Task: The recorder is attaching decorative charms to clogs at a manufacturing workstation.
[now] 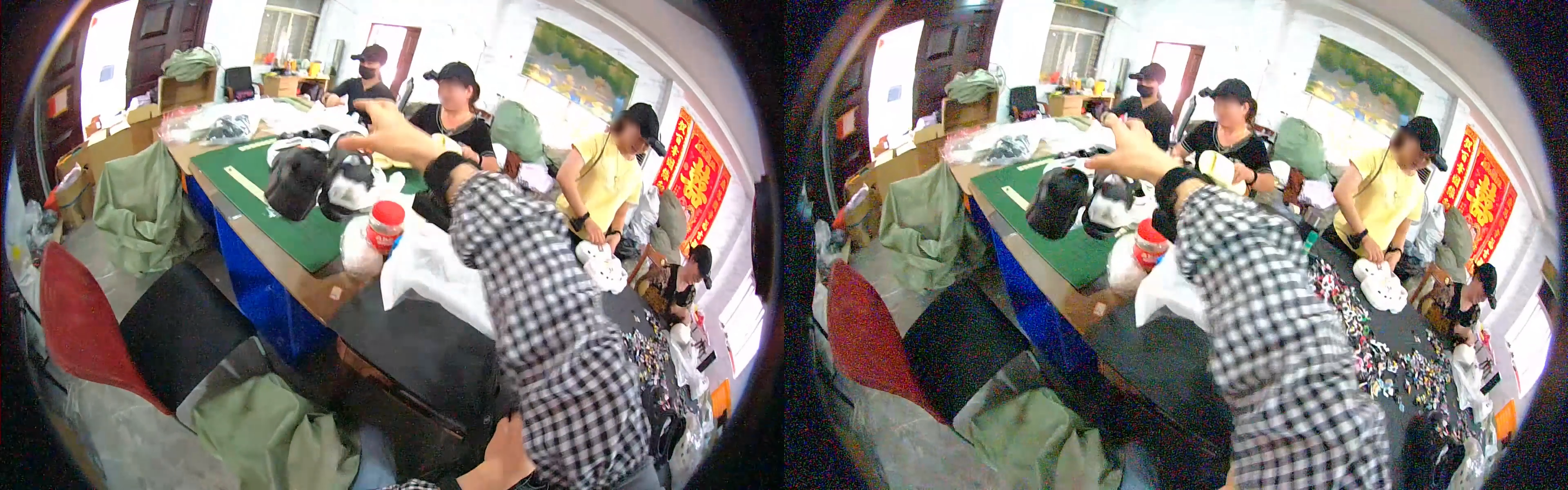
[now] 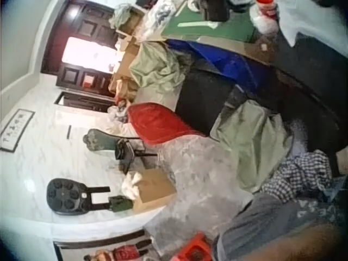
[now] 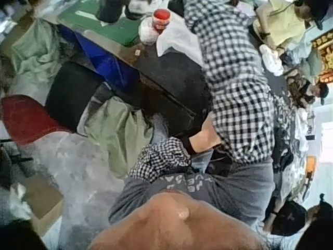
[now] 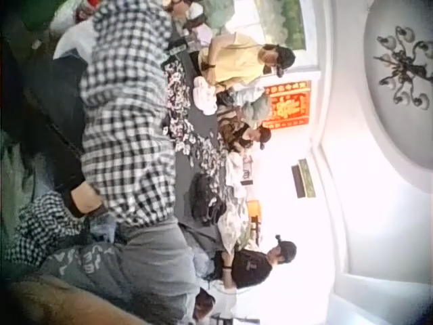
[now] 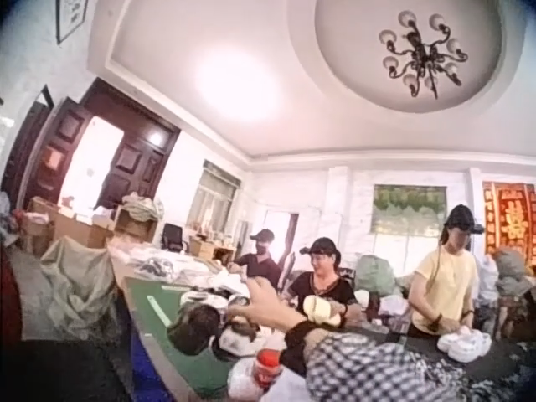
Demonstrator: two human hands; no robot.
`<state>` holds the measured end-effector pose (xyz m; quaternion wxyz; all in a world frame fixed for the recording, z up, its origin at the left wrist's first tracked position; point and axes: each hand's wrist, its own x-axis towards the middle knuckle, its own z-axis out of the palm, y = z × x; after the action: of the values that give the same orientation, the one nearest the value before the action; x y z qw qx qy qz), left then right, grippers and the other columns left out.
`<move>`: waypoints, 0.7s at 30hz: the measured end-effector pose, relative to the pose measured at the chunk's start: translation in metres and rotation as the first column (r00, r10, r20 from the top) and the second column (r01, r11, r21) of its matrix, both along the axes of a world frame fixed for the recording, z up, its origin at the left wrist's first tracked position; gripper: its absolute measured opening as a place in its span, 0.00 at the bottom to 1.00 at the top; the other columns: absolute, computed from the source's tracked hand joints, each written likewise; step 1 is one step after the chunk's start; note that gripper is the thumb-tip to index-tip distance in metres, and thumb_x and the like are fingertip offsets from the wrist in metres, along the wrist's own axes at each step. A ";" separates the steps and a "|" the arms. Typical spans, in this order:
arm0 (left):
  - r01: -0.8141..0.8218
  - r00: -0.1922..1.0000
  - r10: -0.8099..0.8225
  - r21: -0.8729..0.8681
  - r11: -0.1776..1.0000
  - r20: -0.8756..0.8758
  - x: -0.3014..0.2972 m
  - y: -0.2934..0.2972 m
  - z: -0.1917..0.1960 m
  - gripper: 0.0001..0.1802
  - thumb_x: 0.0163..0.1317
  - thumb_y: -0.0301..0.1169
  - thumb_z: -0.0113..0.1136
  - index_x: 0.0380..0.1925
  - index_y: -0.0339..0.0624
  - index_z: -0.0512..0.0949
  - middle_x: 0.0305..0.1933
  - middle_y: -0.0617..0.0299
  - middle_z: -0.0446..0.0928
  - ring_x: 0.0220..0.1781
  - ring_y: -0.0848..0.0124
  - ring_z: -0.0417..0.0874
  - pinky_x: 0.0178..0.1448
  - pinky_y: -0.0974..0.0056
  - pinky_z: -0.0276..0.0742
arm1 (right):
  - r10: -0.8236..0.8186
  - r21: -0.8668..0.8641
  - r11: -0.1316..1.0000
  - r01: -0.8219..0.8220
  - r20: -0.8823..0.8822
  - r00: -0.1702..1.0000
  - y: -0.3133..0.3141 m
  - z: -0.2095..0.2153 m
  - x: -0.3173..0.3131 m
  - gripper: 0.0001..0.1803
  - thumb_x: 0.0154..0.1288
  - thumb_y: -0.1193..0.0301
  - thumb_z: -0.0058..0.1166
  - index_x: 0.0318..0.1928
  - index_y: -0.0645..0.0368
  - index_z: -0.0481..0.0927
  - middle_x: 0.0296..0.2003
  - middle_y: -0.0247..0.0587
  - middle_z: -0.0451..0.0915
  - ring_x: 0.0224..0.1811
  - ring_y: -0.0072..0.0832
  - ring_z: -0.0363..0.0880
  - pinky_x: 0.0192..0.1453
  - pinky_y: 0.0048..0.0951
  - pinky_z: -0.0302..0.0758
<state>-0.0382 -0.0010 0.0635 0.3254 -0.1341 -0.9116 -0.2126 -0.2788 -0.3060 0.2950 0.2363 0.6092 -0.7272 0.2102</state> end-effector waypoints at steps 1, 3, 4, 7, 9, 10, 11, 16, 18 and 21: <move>-0.033 0.939 -0.067 0.284 0.958 0.337 -0.010 0.030 -0.028 0.24 0.56 0.39 0.59 0.51 0.39 0.74 0.48 0.52 0.74 0.50 0.61 0.77 0.52 0.58 0.74 | 0.123 0.065 0.990 -0.125 0.031 0.992 -0.003 0.007 0.017 0.45 0.56 0.55 0.66 0.66 0.70 0.63 0.64 0.58 0.65 0.62 0.41 0.70 0.64 0.35 0.69; -0.112 0.955 0.041 0.231 0.966 0.294 0.009 -0.014 0.015 0.16 0.54 0.43 0.61 0.30 0.40 0.79 0.35 0.59 0.74 0.39 0.63 0.80 0.39 0.60 0.76 | 0.394 0.037 0.904 -0.426 0.314 0.864 0.007 -0.006 0.039 0.39 0.56 0.56 0.64 0.62 0.65 0.68 0.59 0.58 0.68 0.59 0.45 0.72 0.63 0.37 0.71; -0.053 0.971 -0.002 0.219 0.974 0.241 0.013 -0.009 0.024 0.16 0.55 0.43 0.61 0.30 0.40 0.79 0.35 0.59 0.74 0.39 0.63 0.80 0.40 0.59 0.76 | 0.317 0.135 0.926 -0.352 0.227 0.921 0.054 0.020 0.048 0.36 0.57 0.57 0.64 0.62 0.65 0.69 0.57 0.56 0.70 0.56 0.43 0.74 0.60 0.36 0.72; -0.024 0.984 -0.009 0.184 0.983 0.179 0.011 -0.010 0.031 0.16 0.56 0.43 0.60 0.31 0.40 0.79 0.34 0.59 0.74 0.38 0.63 0.80 0.40 0.59 0.75 | 0.267 0.310 0.892 -0.329 0.227 0.937 0.141 0.038 0.043 0.28 0.62 0.62 0.61 0.59 0.62 0.72 0.53 0.50 0.72 0.53 0.35 0.77 0.57 0.34 0.75; 0.060 0.954 -0.111 0.185 0.981 0.280 0.008 -0.016 0.043 0.20 0.57 0.45 0.60 0.28 0.36 0.79 0.34 0.52 0.77 0.38 0.58 0.82 0.42 0.55 0.78 | 0.067 0.423 0.887 -0.183 0.274 0.959 0.207 0.048 0.060 0.25 0.67 0.69 0.57 0.63 0.59 0.69 0.62 0.42 0.67 0.55 0.30 0.77 0.57 0.31 0.76; 0.066 0.959 -0.112 0.181 0.981 0.259 0.008 -0.019 0.044 0.21 0.57 0.46 0.60 0.29 0.36 0.79 0.32 0.53 0.77 0.36 0.57 0.82 0.40 0.55 0.78 | 0.035 0.467 0.874 -0.137 0.222 0.974 0.233 0.049 0.063 0.24 0.67 0.70 0.56 0.62 0.59 0.69 0.63 0.43 0.66 0.55 0.30 0.77 0.56 0.30 0.76; 0.058 0.952 -0.106 0.170 0.984 0.286 0.008 -0.020 0.044 0.21 0.57 0.47 0.61 0.28 0.35 0.78 0.32 0.53 0.77 0.36 0.57 0.82 0.40 0.55 0.78 | 0.011 0.448 0.882 -0.144 0.288 0.958 0.261 0.049 0.070 0.23 0.68 0.71 0.55 0.61 0.60 0.70 0.63 0.43 0.66 0.55 0.30 0.76 0.56 0.31 0.76; 0.004 0.953 -0.047 0.142 0.990 0.299 0.009 -0.023 0.042 0.22 0.56 0.47 0.62 0.29 0.35 0.78 0.34 0.50 0.77 0.39 0.55 0.81 0.42 0.55 0.79 | -0.159 0.436 0.900 -0.013 0.356 0.921 0.385 0.041 0.098 0.20 0.65 0.74 0.56 0.57 0.62 0.74 0.60 0.43 0.71 0.57 0.30 0.75 0.59 0.33 0.74; -0.005 0.922 -0.044 0.123 0.992 0.385 0.010 -0.023 0.052 0.22 0.56 0.47 0.62 0.29 0.34 0.78 0.35 0.49 0.77 0.39 0.54 0.81 0.42 0.53 0.78 | -0.256 0.414 0.907 0.074 0.404 0.878 0.433 0.034 0.116 0.18 0.64 0.74 0.57 0.55 0.63 0.76 0.55 0.43 0.75 0.54 0.29 0.76 0.59 0.32 0.75; -0.008 0.888 -0.027 0.075 0.997 0.459 0.010 -0.019 0.060 0.22 0.54 0.46 0.64 0.27 0.34 0.77 0.37 0.46 0.77 0.41 0.51 0.81 0.44 0.51 0.77 | -0.479 0.447 0.843 0.298 0.373 0.795 0.499 0.020 0.140 0.17 0.64 0.74 0.58 0.52 0.64 0.77 0.46 0.42 0.81 0.48 0.29 0.80 0.54 0.31 0.76</move>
<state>-0.0281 -0.0198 0.1239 0.1043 -0.0721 -0.9534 -0.2739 -0.1390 0.1926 0.3147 -0.0264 0.4065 -0.8994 0.1583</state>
